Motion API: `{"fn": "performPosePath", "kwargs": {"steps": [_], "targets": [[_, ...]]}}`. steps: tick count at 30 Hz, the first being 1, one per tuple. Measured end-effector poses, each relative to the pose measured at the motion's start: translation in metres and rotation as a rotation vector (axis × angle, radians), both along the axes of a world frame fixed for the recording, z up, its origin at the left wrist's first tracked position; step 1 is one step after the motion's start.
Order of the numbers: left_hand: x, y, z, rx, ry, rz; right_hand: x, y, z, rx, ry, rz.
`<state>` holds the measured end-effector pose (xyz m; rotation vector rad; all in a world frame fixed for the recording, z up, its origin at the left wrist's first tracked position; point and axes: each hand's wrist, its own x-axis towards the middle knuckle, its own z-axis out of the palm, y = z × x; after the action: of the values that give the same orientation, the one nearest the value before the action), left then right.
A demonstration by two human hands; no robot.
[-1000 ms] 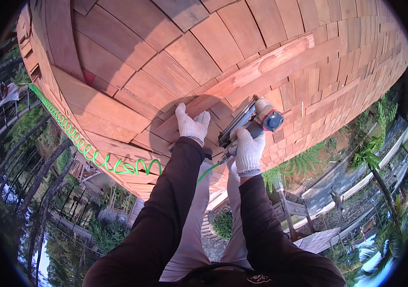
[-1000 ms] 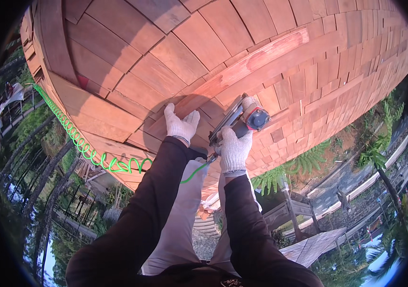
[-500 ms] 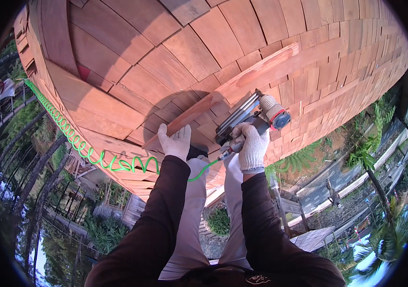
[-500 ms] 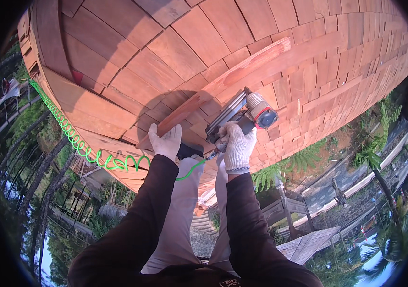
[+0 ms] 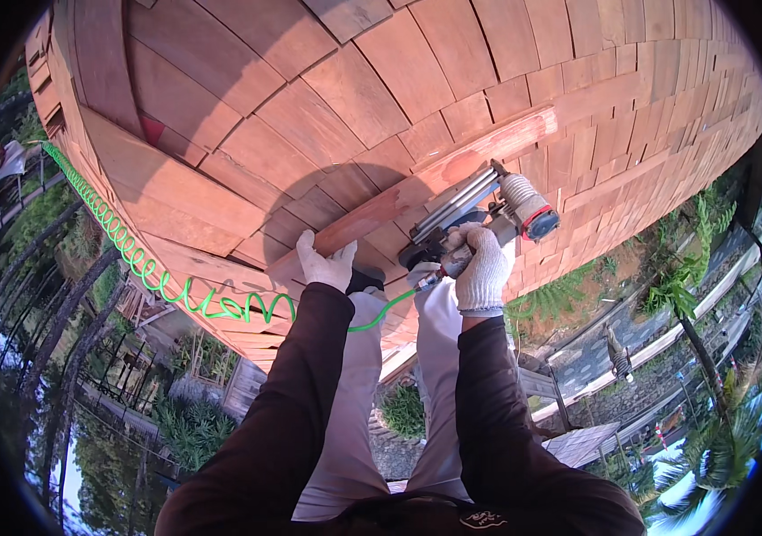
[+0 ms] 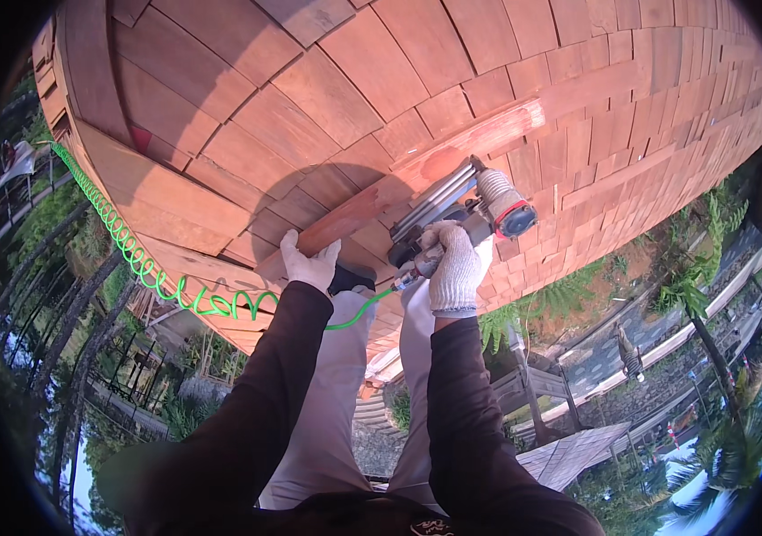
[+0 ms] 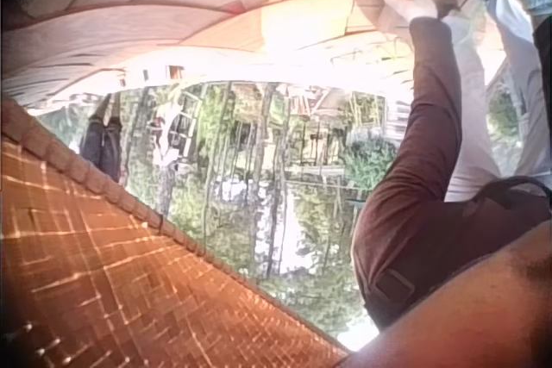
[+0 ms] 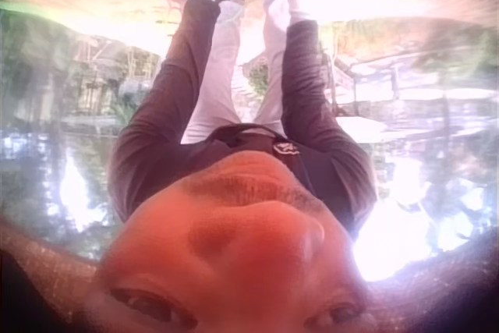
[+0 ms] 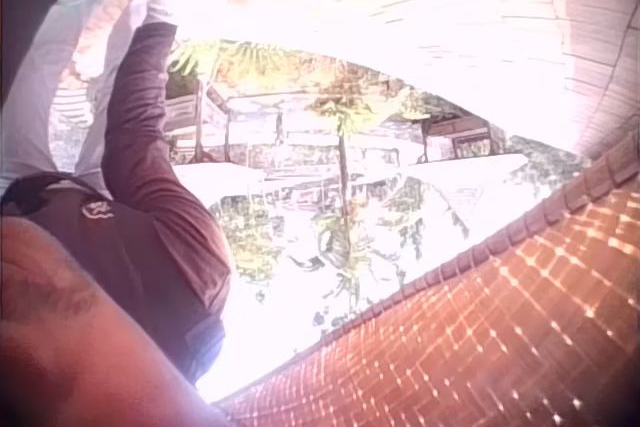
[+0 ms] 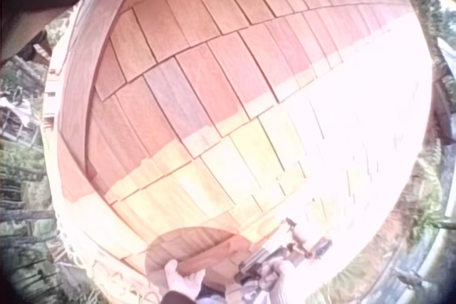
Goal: The person places wood shingles onto a roof, uses a marker to draw lines on them, and secures the shingles using a pneumatic nail gun.
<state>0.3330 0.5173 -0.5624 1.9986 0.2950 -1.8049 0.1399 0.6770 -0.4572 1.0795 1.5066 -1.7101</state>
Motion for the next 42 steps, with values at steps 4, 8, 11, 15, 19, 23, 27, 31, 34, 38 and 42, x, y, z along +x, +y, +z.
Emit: {"fn": "performPosePath", "kwargs": {"steps": [4, 8, 11, 15, 19, 23, 27, 31, 34, 38, 42], "targets": [[-0.005, -0.007, -0.005, -0.001, -0.058, -0.046, -0.005, 0.005, -0.015, 0.016, -0.007, -0.009], [-0.005, -0.011, -0.011, -0.017, -0.063, -0.124, -0.017, 0.007, -0.033, 0.014, 0.053, 0.008], [-0.002, -0.014, -0.016, 0.01, -0.084, -0.15, -0.02, 0.005, -0.03, 0.013, 0.069, 0.01], [0.002, -0.017, -0.02, 0.083, -0.14, -0.143, -0.025, 0.013, -0.039, 0.014, 0.058, 0.005], [0.004, -0.018, -0.023, 0.09, -0.135, -0.213, -0.03, 0.013, -0.042, 0.011, 0.049, 0.003], [0.0, -0.015, -0.021, 0.123, -0.129, -0.128, -0.03, 0.015, -0.043, 0.007, 0.009, -0.004], [-0.014, -0.005, -0.018, 0.219, 0.034, -0.026, -0.03, 0.016, -0.042, -0.005, 0.002, 0.02], [-0.05, 0.022, -0.009, 0.207, 0.179, -0.125, -0.037, 0.01, -0.029, 0.018, 0.01, 0.015], [-0.059, 0.028, -0.019, 0.142, 0.192, -0.07, -0.037, 0.005, -0.028, 0.043, 0.057, -0.021], [-0.06, 0.031, -0.026, 0.142, 0.085, -0.066, -0.038, 0.005, -0.024, 0.068, 0.102, 0.035], [-0.062, 0.031, -0.024, 0.126, 0.079, -0.067, -0.044, 0.01, -0.03, 0.033, 0.108, -0.044]]}}
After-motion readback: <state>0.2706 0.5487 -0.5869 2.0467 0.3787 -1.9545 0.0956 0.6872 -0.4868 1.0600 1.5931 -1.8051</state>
